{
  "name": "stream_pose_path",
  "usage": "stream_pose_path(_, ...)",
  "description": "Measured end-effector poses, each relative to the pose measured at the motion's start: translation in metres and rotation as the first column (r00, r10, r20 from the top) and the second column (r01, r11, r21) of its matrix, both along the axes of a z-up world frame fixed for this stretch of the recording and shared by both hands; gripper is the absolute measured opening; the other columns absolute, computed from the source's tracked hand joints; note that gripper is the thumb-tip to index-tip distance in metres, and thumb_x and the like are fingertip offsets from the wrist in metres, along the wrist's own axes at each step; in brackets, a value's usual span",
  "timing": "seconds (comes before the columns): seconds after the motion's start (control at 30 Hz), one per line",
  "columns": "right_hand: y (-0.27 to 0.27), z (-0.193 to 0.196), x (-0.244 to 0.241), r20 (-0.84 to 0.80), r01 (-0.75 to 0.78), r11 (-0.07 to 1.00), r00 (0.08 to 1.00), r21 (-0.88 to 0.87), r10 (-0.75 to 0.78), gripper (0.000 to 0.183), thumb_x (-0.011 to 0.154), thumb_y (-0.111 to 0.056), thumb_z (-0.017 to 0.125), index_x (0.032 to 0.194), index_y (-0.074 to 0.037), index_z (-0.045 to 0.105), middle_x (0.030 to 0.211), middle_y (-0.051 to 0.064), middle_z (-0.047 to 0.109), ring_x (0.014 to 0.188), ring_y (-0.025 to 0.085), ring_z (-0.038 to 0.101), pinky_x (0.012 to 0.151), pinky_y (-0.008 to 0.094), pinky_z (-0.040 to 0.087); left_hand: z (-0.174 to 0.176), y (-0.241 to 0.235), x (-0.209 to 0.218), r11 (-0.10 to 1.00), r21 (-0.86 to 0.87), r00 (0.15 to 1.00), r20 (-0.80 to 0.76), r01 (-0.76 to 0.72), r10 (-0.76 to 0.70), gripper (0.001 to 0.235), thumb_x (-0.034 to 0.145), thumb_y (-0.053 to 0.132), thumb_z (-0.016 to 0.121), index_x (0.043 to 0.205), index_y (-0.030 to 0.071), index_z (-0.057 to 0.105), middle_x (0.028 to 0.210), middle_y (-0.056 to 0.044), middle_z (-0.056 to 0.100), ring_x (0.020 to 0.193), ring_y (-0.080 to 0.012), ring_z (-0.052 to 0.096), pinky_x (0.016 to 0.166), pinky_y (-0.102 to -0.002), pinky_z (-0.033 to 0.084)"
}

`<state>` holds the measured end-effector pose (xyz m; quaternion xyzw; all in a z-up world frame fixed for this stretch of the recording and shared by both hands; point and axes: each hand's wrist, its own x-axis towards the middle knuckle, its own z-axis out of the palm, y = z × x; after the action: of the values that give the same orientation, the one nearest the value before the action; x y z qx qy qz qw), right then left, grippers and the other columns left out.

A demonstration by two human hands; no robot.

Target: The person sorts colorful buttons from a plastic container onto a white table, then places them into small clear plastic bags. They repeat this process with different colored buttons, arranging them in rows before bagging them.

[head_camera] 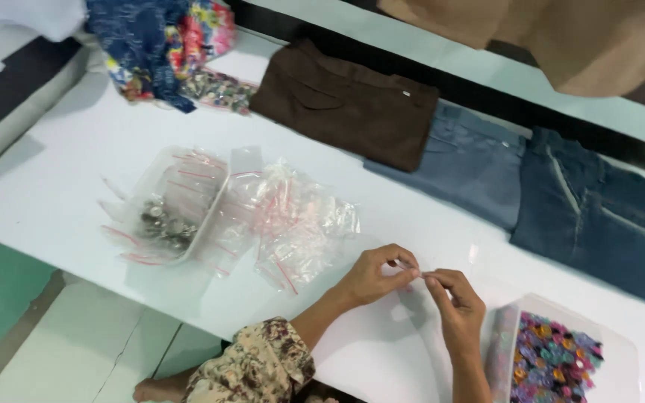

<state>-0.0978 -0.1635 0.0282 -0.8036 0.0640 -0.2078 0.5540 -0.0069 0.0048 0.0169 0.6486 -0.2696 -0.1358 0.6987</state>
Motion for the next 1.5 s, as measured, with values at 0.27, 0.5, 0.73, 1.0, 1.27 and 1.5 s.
stream_pose_path(0.27,0.024,0.036,0.002,0.016,0.034,0.973,0.999,-0.228,-0.032,0.011,0.096,-0.007,0.072,0.103,-0.003,0.079,0.099,0.007,0.076,0.089,0.012,0.066,0.083,0.023,0.050,0.020,0.020,0.001,0.989,-0.136,0.996,-0.073,-0.053,0.043,0.017,0.105,0.023,0.061,0.100,0.014,0.074,0.107,-0.002,0.073,0.094,-0.0142,0.068,0.092,-0.025,0.049)
stream_pose_path(0.5,0.071,0.106,0.001,-0.218,0.107,0.952,0.960,-0.288,-0.174,0.018,0.100,-0.013,0.072,0.109,-0.001,0.082,0.083,0.016,0.075,0.082,0.020,0.068,0.074,0.030,0.049,0.077,0.088,-0.012,0.938,-0.205,0.960,-0.090,-0.280,0.267,0.020,0.106,0.021,0.057,0.109,0.008,0.072,0.109,-0.003,0.073,0.104,-0.0137,0.067,0.092,-0.026,0.052)
stream_pose_path(0.73,0.117,0.118,0.030,-0.196,-0.068,0.973,0.980,-0.220,0.024,0.017,0.097,-0.008,0.071,0.103,0.001,0.084,0.072,0.016,0.073,0.072,0.020,0.066,0.067,0.030,0.053,0.066,0.208,-0.034,0.791,-0.163,0.745,0.267,-0.590,0.611,0.015,0.101,0.014,0.063,0.112,0.006,0.069,0.108,-0.009,0.073,0.100,-0.0202,0.068,0.084,-0.033,0.056)
stream_pose_path(1.0,0.214,0.133,0.088,-0.058,-0.423,0.901,0.906,-0.100,0.419,0.017,0.090,-0.010,0.073,0.098,0.001,0.083,0.076,0.010,0.075,0.060,0.015,0.061,0.060,0.025,0.052,0.050,0.280,-0.066,0.301,-0.159,0.207,0.435,-0.940,0.876,0.015,0.098,0.003,0.060,0.107,0.009,0.070,0.108,-0.006,0.072,0.107,-0.0205,0.069,0.099,-0.034,0.055)
stream_pose_path(1.27,0.302,0.105,0.114,0.015,-0.673,0.725,0.731,-0.145,0.682,0.025,0.095,-0.018,0.067,0.113,-0.005,0.079,0.105,0.008,0.078,0.084,0.015,0.071,0.070,0.025,0.060,0.034,0.286,-0.065,0.321,-0.056,0.280,0.369,-0.945,0.887,0.018,0.099,0.010,0.061,0.112,0.012,0.072,0.118,-0.005,0.070,0.115,-0.0205,0.066,0.092,-0.034,0.053)
stream_pose_path(1.5,0.232,0.114,0.090,-0.124,-0.614,0.774,0.790,-0.158,0.601,0.024,0.094,-0.017,0.067,0.112,-0.009,0.080,0.107,0.004,0.080,0.092,0.014,0.073,0.080,0.025,0.060,0.039,0.273,-0.068,0.359,-0.090,0.289,0.432,-0.929,0.855,0.017,0.101,0.005,0.059,0.112,0.009,0.070,0.116,-0.008,0.070,0.110,-0.0218,0.067,0.090,-0.034,0.054)
